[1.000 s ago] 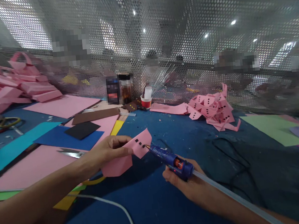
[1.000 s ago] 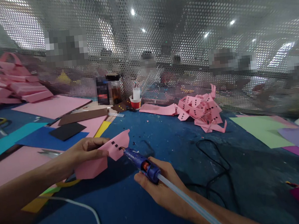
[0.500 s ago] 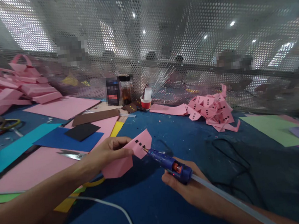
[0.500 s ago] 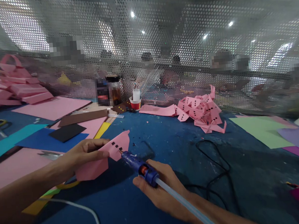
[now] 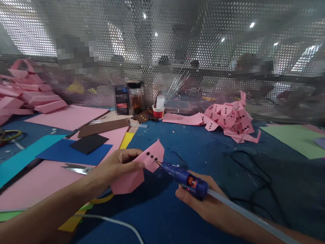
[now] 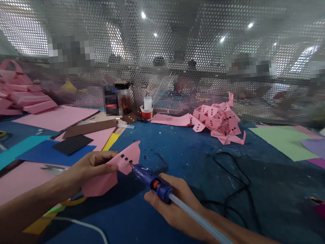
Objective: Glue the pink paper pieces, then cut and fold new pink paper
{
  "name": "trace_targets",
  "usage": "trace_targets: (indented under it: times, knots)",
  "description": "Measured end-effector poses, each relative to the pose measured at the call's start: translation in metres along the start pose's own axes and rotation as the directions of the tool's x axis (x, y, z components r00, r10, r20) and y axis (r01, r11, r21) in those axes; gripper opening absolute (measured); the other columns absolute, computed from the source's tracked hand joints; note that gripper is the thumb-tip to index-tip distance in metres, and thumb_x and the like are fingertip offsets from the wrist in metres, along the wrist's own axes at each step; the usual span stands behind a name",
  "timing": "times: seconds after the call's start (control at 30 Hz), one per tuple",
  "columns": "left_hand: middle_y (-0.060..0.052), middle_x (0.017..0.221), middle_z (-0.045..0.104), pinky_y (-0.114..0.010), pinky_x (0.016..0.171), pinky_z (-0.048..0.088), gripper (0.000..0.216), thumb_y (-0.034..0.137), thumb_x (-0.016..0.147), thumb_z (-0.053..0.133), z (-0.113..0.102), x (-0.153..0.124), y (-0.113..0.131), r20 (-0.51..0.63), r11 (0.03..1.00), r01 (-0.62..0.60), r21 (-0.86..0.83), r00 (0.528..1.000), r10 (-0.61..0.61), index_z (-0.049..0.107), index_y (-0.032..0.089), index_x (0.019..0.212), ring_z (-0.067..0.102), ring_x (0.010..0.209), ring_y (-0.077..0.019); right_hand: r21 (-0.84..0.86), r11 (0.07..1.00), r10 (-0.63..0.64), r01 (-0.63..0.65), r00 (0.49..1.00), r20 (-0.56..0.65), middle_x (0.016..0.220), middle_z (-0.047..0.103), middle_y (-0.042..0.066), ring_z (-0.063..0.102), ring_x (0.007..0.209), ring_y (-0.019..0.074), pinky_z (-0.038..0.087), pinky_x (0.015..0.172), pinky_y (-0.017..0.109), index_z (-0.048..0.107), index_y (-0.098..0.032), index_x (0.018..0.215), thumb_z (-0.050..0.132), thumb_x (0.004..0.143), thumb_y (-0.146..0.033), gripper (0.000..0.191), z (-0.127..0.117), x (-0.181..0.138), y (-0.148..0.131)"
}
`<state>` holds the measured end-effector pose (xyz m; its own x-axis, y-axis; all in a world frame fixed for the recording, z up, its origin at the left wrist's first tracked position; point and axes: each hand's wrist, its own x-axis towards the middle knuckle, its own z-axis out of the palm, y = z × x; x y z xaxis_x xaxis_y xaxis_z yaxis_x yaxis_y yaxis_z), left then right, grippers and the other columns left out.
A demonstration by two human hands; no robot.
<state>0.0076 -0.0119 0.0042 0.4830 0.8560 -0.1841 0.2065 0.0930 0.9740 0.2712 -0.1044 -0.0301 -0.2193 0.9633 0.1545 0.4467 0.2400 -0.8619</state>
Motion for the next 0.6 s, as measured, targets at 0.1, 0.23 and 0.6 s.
trace_targets:
  times: [0.1,0.23,0.6]
  knots:
    - [-0.002,0.074,0.067,-0.019,0.050,0.031,0.031,0.043,0.076,0.076,-0.0010,0.0011,-0.0018,0.010,1.000,-0.015,0.008,1.000,0.015,0.074,0.017,0.091,0.049,0.057,-0.0094,0.002,1.000,0.003,-0.003,1.000,0.006,0.070,0.053,-0.002,0.046,0.061,0.0110,0.041,0.053,0.021,0.061,-0.020,0.082,0.063,0.089,-0.047,0.028,-0.0001,-0.0004,-0.0007]
    - [-0.005,0.084,0.071,-0.020,0.054,0.035,0.030,0.044,0.076,0.076,-0.0006,0.0020,-0.0021,0.006,0.998,-0.062,0.023,0.998,0.062,0.075,0.017,0.090,0.055,0.064,-0.0116,0.023,0.999,0.040,-0.041,0.998,0.040,0.069,0.051,-0.003,0.044,0.060,0.0102,0.038,0.053,0.021,0.058,-0.019,0.081,0.061,0.090,-0.048,0.031,0.0007,-0.0002,-0.0023]
    - [0.000,0.063,0.062,-0.019,0.045,0.027,0.028,0.040,0.077,0.076,0.0026,-0.0030,0.0061,-0.029,0.999,0.005,0.036,1.000,-0.004,0.075,0.017,0.093,0.045,0.052,-0.0092,0.027,0.999,0.033,-0.034,0.999,0.015,0.069,0.051,-0.003,0.045,0.060,0.0097,0.040,0.054,0.020,0.061,-0.018,0.084,0.061,0.091,-0.047,0.030,0.0017,0.0000,-0.0012]
